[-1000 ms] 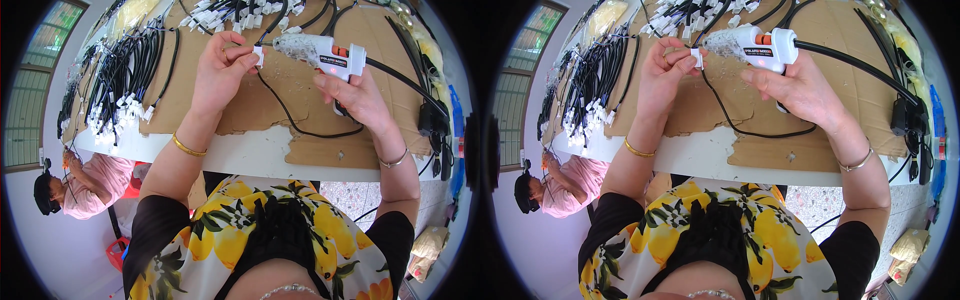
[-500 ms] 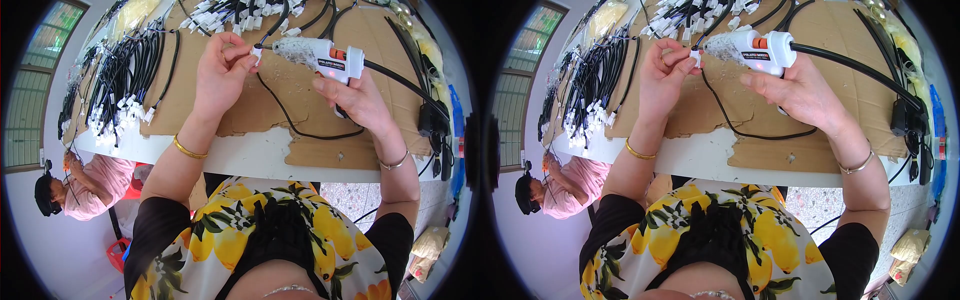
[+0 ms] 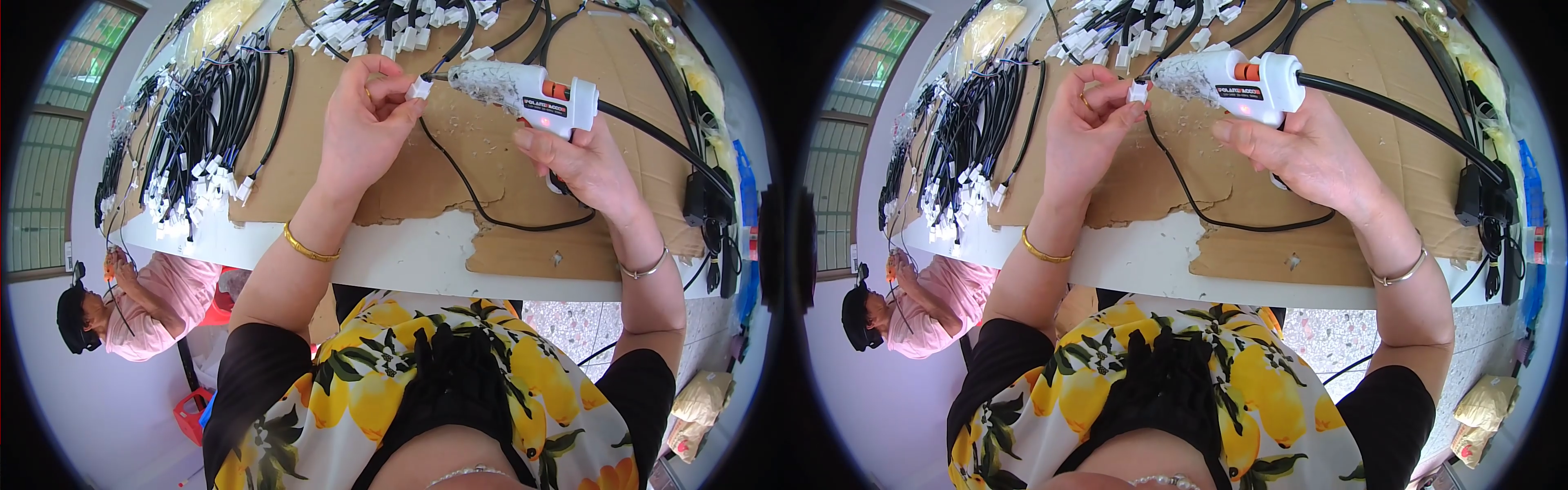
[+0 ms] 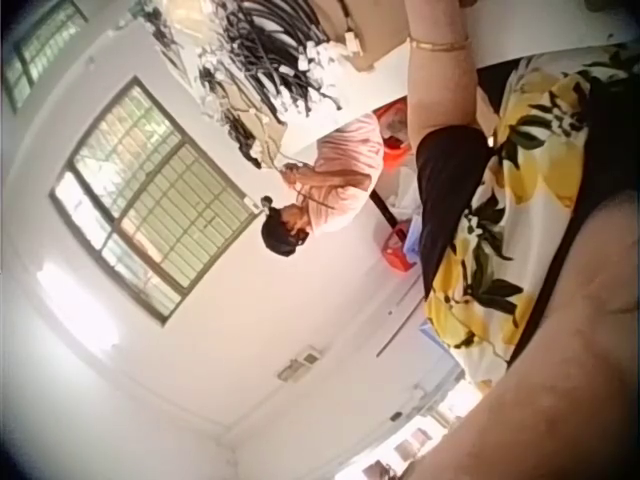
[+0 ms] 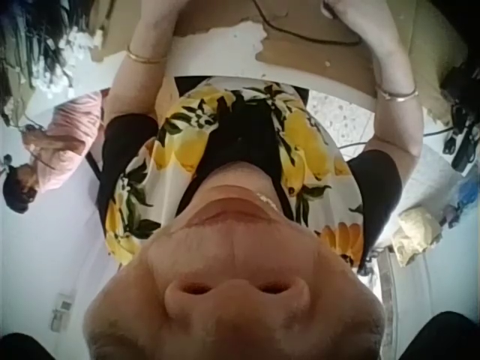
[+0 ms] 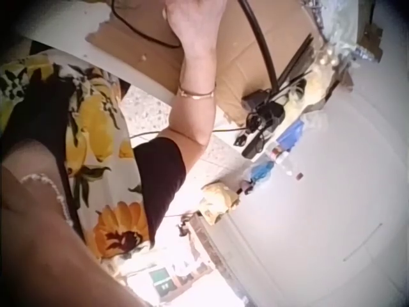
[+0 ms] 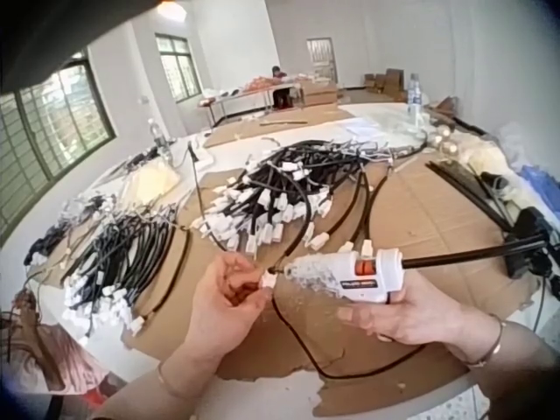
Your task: Applying hot glue to the connectors of electronic wire harnesses on an assembly table.
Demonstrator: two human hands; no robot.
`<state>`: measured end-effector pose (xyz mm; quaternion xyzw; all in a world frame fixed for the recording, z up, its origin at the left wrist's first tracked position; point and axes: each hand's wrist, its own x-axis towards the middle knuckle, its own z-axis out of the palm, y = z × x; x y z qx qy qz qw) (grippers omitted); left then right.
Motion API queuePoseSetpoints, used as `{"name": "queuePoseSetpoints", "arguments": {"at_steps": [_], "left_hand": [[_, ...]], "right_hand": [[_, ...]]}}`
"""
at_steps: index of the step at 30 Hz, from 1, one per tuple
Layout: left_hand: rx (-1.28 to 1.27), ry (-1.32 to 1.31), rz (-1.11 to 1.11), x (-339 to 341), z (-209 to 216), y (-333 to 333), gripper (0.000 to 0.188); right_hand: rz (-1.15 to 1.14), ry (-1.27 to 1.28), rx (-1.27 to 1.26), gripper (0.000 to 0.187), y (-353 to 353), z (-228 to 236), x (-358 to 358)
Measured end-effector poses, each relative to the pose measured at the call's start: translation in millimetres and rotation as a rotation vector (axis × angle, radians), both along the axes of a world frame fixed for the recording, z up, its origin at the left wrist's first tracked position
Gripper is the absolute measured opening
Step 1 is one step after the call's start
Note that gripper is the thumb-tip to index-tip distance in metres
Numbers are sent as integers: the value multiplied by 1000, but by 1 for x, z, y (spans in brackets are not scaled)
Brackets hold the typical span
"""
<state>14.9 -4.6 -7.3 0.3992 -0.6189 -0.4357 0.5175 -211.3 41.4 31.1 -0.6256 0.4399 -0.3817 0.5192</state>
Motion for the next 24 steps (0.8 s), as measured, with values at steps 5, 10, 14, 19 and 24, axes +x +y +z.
{"name": "queuePoseSetpoints", "arguments": {"at_steps": [5, 10, 14, 19, 24], "left_hand": [[18, -6, -12, 1, 0, 0, 31], [154, 155, -95, 1, 5, 1, 22], [193, 248, -159, 6, 0, -4, 20], [268, 370, -280, 8, -3, -6, 18], [300, 429, -362, 12, -5, -6, 17]], "right_hand": [[25, -1, -17, 35, 0, 0, 0], [20, 7, -31, 34, 0, 0, 0], [13, 41, -28, 27, -1, 1, -1], [-7, 19, -37, 22, 0, 1, 0], [4, 12, -22, 20, 0, 2, 0]]}}
